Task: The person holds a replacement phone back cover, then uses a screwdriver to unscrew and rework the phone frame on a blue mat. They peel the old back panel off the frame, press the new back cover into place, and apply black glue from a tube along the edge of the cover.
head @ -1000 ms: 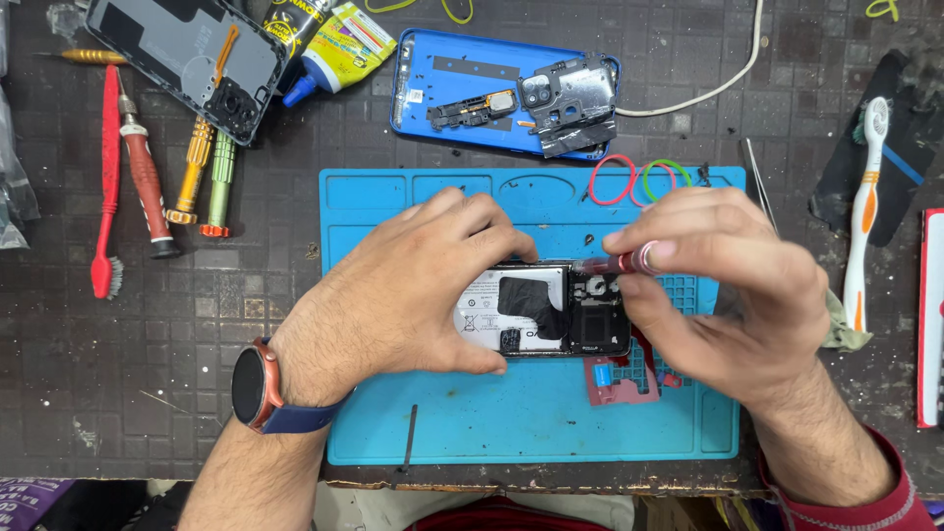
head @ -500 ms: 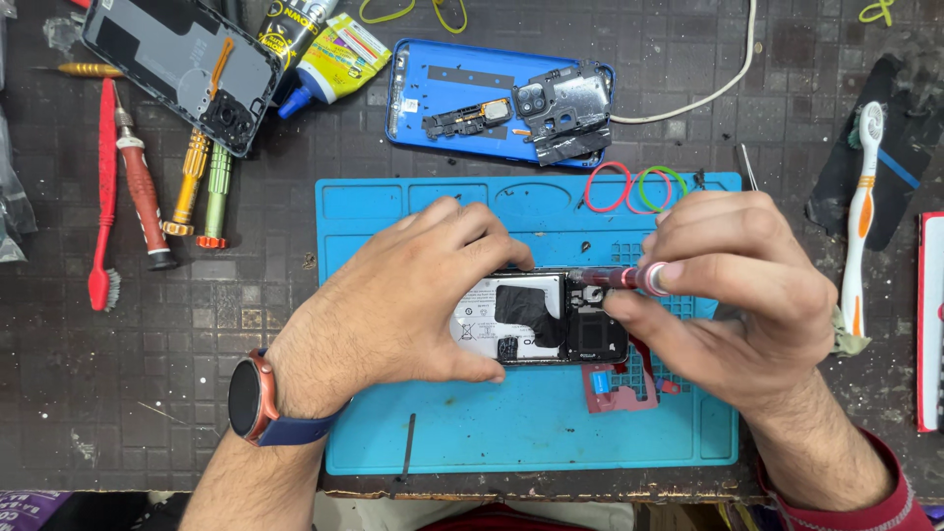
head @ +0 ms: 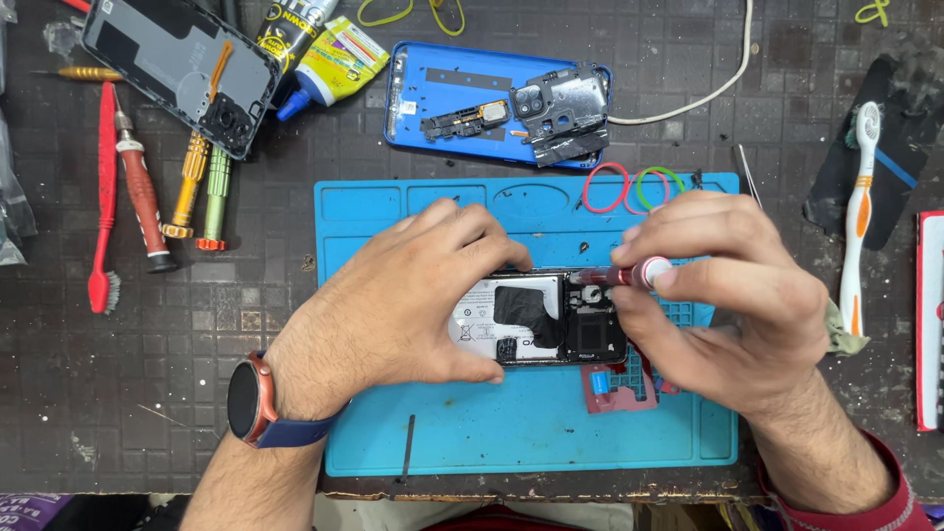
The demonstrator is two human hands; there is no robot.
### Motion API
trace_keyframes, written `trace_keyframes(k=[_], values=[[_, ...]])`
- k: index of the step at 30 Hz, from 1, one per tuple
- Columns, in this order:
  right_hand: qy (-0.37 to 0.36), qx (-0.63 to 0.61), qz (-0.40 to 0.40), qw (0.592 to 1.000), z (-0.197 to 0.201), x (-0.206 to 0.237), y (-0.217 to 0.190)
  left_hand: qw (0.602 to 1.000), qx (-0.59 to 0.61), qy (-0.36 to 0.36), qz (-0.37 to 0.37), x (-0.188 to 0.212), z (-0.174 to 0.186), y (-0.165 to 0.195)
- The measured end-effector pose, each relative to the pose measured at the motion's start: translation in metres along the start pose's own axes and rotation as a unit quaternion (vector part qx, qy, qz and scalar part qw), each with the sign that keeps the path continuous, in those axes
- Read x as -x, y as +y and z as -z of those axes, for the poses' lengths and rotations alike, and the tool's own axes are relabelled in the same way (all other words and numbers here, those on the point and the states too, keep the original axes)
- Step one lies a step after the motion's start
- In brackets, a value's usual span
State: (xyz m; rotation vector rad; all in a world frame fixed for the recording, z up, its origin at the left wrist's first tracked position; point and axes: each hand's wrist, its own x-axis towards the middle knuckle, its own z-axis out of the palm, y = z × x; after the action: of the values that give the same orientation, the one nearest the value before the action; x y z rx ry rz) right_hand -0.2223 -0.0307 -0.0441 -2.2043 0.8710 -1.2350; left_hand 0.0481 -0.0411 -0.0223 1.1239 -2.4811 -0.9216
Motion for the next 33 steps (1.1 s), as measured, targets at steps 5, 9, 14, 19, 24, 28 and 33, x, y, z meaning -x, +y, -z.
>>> trace_keyframes(k=[5,9,14,19,24,28,33], values=[[0.013,0.027,0.017,0.999,-0.0017,-0.0034,-0.0016,1.0,-0.001,-0.007,0.007,0.0009,-0.0011,-0.0003],[0.0,0.011,-0.001,1.0,-0.0016,-0.0052,-0.0042,1.0,0.0,-0.006,0.008,0.0005,0.0003,0.0004],[0.004,0.022,0.013,1.0,-0.0028,-0.0033,-0.0027,1.0,-0.006,-0.009,0.008,-0.0004,0.0006,-0.0005],[0.003,0.004,0.002,1.0,-0.0017,-0.0006,-0.0009,1.0,0.002,-0.006,0.008,0.0012,-0.0011,-0.0017],[0.013,-0.02,-0.02,1.0,-0.0048,-0.0024,0.0003,1.0,0.004,-0.009,0.013,0.0008,0.0007,-0.0017],[0.001,-0.012,0.01,1.0,-0.0026,-0.0026,-0.0007,1.0,-0.001,-0.004,0.009,0.0016,0.0006,-0.0012],[-0.01,0.002,0.002,1.0,-0.0019,-0.0045,-0.0034,1.0,0.0,-0.002,0.01,0.0016,0.0009,-0.0008]])
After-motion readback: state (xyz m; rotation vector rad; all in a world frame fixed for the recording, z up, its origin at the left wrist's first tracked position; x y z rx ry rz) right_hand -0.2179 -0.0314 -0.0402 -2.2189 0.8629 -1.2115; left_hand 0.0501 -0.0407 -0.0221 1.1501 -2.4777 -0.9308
